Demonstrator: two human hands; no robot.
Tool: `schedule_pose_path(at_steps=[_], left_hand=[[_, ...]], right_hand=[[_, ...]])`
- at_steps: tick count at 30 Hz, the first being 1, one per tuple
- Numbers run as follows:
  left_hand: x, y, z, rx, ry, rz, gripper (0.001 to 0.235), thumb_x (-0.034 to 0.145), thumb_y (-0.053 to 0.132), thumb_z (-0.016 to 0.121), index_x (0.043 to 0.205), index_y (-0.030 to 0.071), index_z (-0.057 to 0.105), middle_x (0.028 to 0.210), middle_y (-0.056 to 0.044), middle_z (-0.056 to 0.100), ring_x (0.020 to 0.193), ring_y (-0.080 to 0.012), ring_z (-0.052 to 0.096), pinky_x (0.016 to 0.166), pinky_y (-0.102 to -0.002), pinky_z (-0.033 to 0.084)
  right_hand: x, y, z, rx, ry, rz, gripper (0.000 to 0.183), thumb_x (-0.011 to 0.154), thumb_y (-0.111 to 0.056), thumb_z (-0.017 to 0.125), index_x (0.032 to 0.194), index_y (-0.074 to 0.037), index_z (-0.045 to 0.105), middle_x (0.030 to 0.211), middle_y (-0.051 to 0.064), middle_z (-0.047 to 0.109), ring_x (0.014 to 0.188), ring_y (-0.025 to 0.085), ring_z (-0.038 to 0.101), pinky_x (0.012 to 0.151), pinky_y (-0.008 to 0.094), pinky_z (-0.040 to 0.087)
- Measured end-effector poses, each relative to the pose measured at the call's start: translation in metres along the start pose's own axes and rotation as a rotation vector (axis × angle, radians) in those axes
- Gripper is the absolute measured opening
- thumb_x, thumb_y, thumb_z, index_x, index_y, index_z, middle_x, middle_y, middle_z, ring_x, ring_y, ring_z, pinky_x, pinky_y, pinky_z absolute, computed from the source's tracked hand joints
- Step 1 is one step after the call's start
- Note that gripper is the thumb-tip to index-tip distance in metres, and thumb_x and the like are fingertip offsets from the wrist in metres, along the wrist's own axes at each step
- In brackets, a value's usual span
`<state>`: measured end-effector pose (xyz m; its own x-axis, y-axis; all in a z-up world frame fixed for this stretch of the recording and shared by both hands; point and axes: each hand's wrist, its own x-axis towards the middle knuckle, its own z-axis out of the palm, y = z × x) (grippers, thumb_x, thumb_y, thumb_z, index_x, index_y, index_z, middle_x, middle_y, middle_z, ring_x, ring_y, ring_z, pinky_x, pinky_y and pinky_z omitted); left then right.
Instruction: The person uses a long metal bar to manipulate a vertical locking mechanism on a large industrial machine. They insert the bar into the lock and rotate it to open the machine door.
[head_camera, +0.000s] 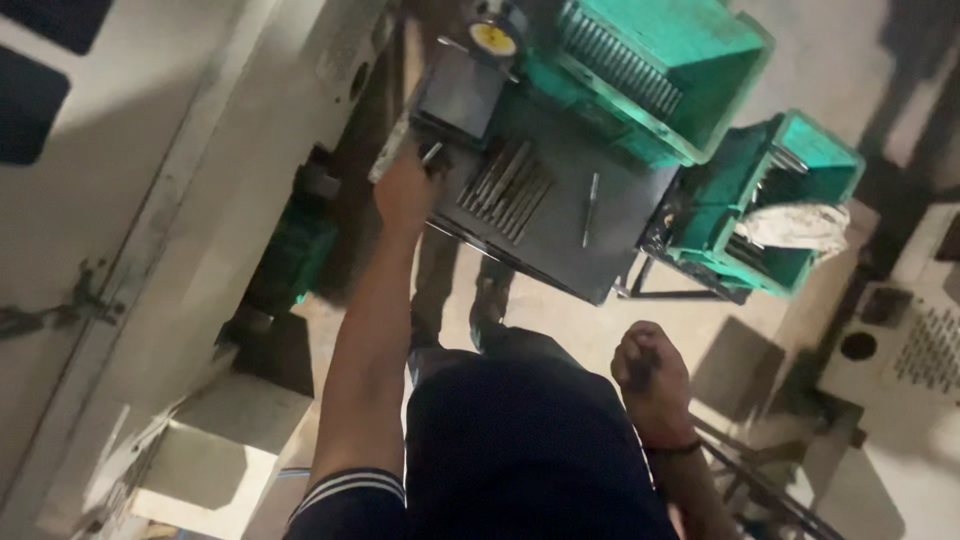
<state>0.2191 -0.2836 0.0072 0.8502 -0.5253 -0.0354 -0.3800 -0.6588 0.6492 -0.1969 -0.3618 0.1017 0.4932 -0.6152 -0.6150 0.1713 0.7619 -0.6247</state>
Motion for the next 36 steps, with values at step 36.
schedule_pose_path(at_steps=[36], left_hand=[[-0.175,0.085,-0.124,-0.504,-0.361,-0.196,0.03,0.077,0.022,0.088,0.09,0.0,0.072,0.071,-0.007,0.067,0.065,-0.0139,0.06,0.059,-0.03,0.047]], right_hand=[[0.083,0.063,0.118,-0.674,-0.648,0.059,0.029,0.108,-0.028,0.058,0.12,-0.002,0.063,0.087,0.001,0.063,0.068,0.004,0.056,0.057,0.022,0.045]])
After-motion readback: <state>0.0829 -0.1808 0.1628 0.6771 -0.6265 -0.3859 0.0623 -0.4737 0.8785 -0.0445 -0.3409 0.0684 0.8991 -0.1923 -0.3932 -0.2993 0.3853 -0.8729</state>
